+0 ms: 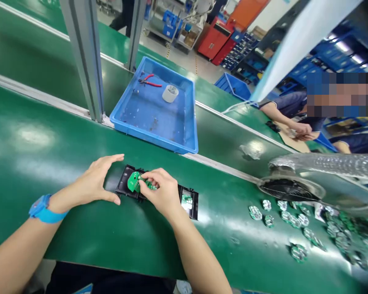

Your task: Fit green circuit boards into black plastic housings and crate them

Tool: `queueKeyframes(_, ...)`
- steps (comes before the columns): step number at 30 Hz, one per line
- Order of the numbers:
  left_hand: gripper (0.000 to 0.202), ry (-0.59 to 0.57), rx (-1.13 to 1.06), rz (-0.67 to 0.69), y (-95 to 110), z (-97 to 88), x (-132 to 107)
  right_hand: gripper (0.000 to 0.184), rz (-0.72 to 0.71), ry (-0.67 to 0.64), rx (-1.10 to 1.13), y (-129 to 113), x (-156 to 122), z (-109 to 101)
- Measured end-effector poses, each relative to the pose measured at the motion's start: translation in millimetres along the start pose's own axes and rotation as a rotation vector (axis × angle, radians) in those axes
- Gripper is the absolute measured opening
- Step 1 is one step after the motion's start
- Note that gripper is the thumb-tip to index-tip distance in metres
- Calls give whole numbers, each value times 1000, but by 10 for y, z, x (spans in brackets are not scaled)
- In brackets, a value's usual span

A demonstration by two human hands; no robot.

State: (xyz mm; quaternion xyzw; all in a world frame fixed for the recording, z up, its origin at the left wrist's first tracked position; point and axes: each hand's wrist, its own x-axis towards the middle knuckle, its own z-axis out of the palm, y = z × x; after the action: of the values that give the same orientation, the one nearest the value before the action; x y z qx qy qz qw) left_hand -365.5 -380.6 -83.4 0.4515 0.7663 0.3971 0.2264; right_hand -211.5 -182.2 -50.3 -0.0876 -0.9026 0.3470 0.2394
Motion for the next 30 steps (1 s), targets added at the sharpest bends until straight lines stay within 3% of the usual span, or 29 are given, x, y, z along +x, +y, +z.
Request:
queueKeyframes(4,125,-118,126,70,-120,95,110,11,-176,-169,-258,108,33,164)
queueKeyframes(11,129,-100,152,128,-131,173,137,12,-246,-249,-488,134,43,199)
queueKeyframes(26,123,-85,168,133,-123,183,160,15,-174,-306,-527,181,64,240)
queueKeyframes(30,118,-42,232,162,-95,173,123,15,-175,-259,-481,101,38,142)
